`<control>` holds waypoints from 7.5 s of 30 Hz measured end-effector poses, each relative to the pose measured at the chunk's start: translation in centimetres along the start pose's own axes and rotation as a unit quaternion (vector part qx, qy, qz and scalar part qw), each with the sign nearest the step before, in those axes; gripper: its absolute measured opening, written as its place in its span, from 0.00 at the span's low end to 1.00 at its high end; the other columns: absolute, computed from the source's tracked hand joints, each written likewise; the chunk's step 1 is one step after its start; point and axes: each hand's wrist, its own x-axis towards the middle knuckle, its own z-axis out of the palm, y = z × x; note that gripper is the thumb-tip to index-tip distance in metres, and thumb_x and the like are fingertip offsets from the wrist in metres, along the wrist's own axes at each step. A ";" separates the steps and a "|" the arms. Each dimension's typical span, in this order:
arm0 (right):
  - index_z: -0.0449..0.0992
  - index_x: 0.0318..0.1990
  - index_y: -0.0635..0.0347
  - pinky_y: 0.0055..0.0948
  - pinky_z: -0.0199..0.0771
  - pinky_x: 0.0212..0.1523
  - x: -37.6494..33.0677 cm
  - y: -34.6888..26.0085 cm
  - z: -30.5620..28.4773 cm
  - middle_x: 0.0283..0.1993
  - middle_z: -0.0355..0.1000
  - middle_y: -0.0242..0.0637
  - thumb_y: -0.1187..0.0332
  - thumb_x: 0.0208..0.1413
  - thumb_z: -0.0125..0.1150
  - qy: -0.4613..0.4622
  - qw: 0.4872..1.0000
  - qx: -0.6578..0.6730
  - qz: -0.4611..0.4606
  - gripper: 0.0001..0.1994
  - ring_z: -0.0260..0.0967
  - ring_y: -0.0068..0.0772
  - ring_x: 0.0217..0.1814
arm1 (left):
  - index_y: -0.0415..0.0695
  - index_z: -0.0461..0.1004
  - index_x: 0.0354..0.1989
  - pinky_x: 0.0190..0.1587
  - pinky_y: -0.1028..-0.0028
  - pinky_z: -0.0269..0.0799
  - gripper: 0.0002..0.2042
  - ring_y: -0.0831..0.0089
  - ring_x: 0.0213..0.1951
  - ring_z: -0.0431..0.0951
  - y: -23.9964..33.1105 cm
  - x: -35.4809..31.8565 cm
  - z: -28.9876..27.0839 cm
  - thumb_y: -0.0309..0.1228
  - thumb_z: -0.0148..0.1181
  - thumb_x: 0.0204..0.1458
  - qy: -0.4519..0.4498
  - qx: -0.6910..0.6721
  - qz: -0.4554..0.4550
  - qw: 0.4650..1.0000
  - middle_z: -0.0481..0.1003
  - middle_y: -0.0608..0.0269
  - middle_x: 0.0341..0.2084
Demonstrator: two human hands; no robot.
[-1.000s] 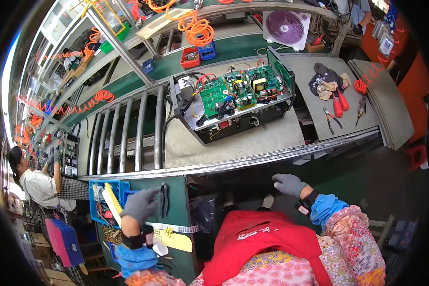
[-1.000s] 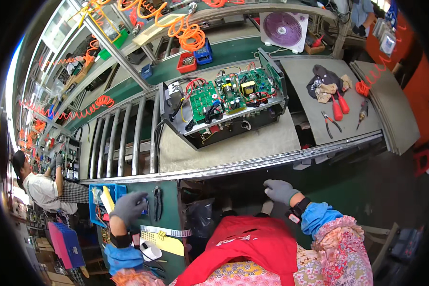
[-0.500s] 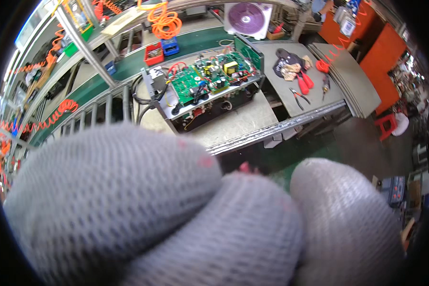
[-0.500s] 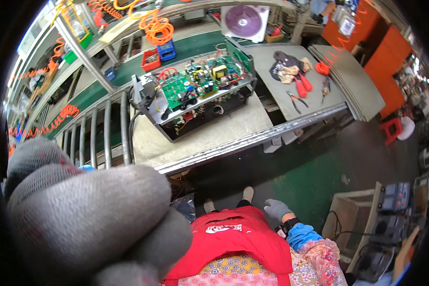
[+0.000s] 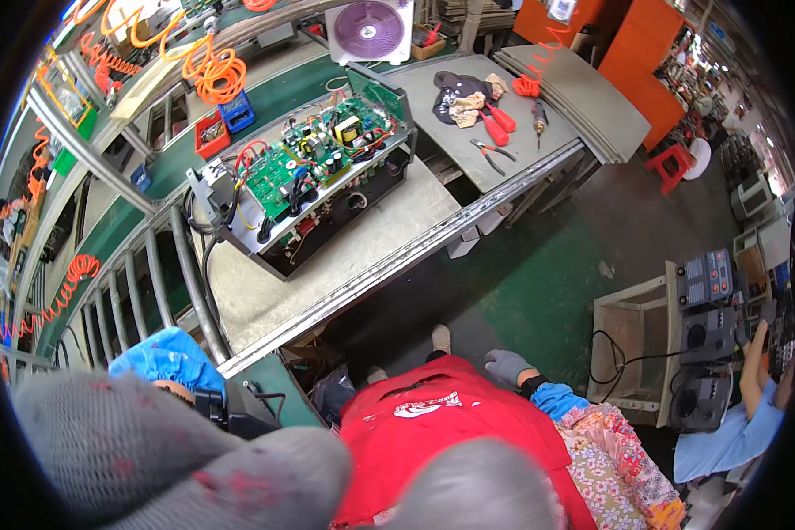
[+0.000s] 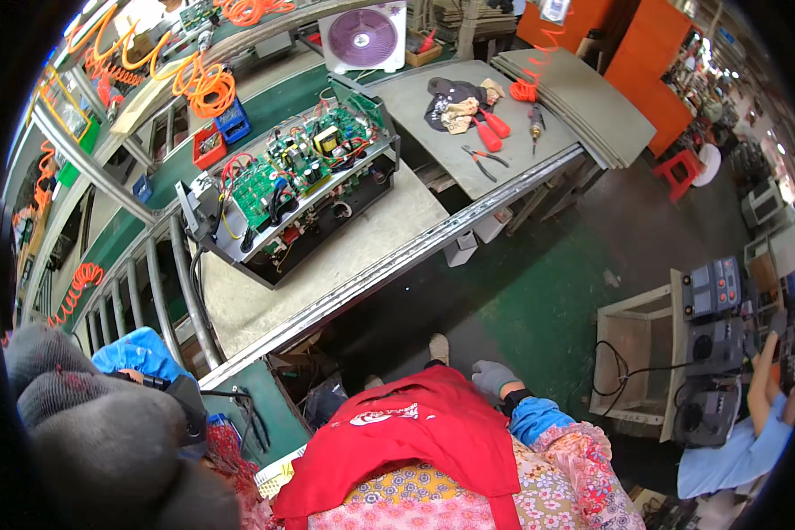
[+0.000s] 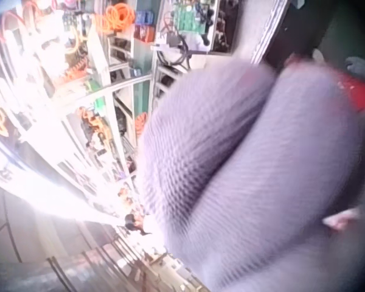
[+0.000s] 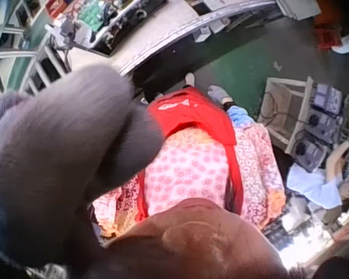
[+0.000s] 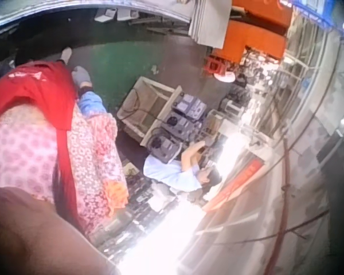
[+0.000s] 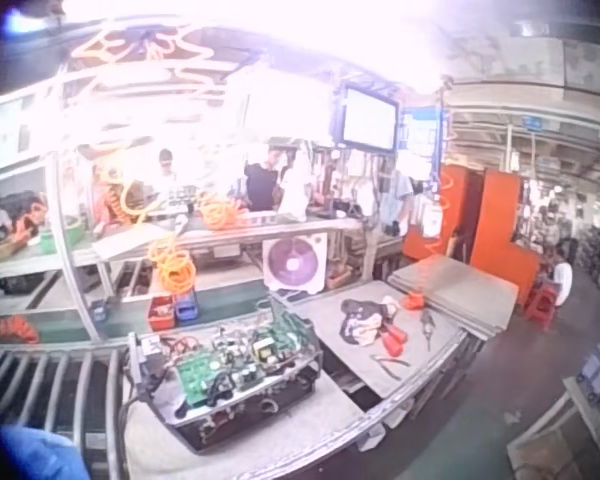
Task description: Assembling the internal circuit boards and external housing of a welding inverter unit on an assembly line.
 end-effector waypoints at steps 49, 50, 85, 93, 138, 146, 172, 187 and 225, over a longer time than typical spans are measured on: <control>0.68 0.59 0.67 0.27 0.74 0.46 23.5 -12.2 -22.3 0.48 0.74 0.42 0.67 0.57 0.54 0.088 0.949 0.256 -0.162 0.23 0.74 0.31 0.47 | 0.41 0.70 0.57 0.37 0.57 0.72 0.23 0.49 0.35 0.76 -22.0 -20.0 13.2 0.23 0.49 0.50 0.043 0.256 -0.492 0.831 0.74 0.47 0.37; 0.68 0.59 0.67 0.27 0.74 0.45 23.0 -12.3 -22.5 0.48 0.74 0.42 0.67 0.56 0.54 0.067 0.940 0.315 -0.109 0.23 0.73 0.31 0.46 | 0.41 0.70 0.57 0.37 0.57 0.72 0.23 0.49 0.35 0.76 -22.0 -20.2 12.9 0.23 0.49 0.49 0.048 0.255 -0.478 0.839 0.74 0.46 0.37; 0.71 0.53 0.66 0.34 0.71 0.48 44.0 -46.5 -20.4 0.46 0.73 0.47 0.68 0.55 0.55 0.268 0.773 0.172 -0.549 0.19 0.71 0.38 0.47 | 0.40 0.71 0.57 0.55 0.63 0.69 0.20 0.56 0.51 0.75 -24.0 -19.0 19.8 0.23 0.53 0.53 0.236 0.313 -0.600 0.697 0.75 0.48 0.48; 0.70 0.54 0.67 0.32 0.70 0.49 38.0 -44.2 -23.7 0.47 0.73 0.45 0.68 0.57 0.55 0.135 0.724 0.338 -0.586 0.19 0.70 0.36 0.48 | 0.40 0.74 0.51 0.46 0.66 0.74 0.20 0.56 0.43 0.79 -21.1 -19.3 17.3 0.20 0.51 0.47 0.273 0.371 -0.590 0.663 0.77 0.48 0.41; 0.65 0.57 0.67 0.28 0.70 0.49 21.6 -39.7 -41.9 0.49 0.66 0.39 0.68 0.55 0.60 0.187 0.706 0.528 -0.434 0.24 0.66 0.28 0.49 | 0.31 0.56 0.61 0.37 0.66 0.71 0.30 0.58 0.36 0.73 -21.6 -23.3 21.3 0.17 0.51 0.43 0.203 0.363 -0.550 0.724 0.64 0.40 0.59; 0.67 0.52 0.66 0.34 0.71 0.47 13.3 -29.4 -39.0 0.46 0.66 0.43 0.71 0.39 0.69 0.389 0.758 0.275 -0.445 0.29 0.69 0.36 0.46 | 0.35 0.52 0.67 0.54 0.65 0.67 0.35 0.52 0.57 0.69 -21.7 -21.9 20.2 0.16 0.48 0.44 0.235 0.303 -0.570 0.726 0.65 0.42 0.57; 0.70 0.44 0.63 0.41 0.71 0.32 14.6 -29.6 -35.4 0.33 0.71 0.45 0.70 0.35 0.75 0.523 0.703 0.017 -0.483 0.26 0.70 0.48 0.32 | 0.36 0.51 0.67 0.62 0.60 0.61 0.34 0.51 0.60 0.67 -21.4 -22.0 20.0 0.18 0.52 0.49 0.241 0.272 -0.559 0.746 0.63 0.43 0.60; 0.70 0.44 0.61 0.41 0.69 0.31 14.6 -30.0 -35.5 0.32 0.70 0.44 0.71 0.35 0.73 0.541 0.690 0.009 -0.481 0.25 0.69 0.47 0.31 | 0.36 0.52 0.67 0.57 0.61 0.66 0.34 0.51 0.58 0.68 -21.5 -21.1 20.1 0.15 0.49 0.46 0.227 0.307 -0.533 0.755 0.64 0.42 0.58; 0.70 0.47 0.65 0.33 0.74 0.41 15.5 -23.6 -30.4 0.41 0.71 0.42 0.67 0.40 0.72 0.443 0.781 0.284 -0.338 0.25 0.72 0.37 0.39 | 0.40 0.54 0.67 0.58 0.60 0.66 0.34 0.51 0.58 0.71 -21.6 -22.3 19.8 0.22 0.57 0.48 0.240 0.268 -0.560 0.746 0.66 0.42 0.58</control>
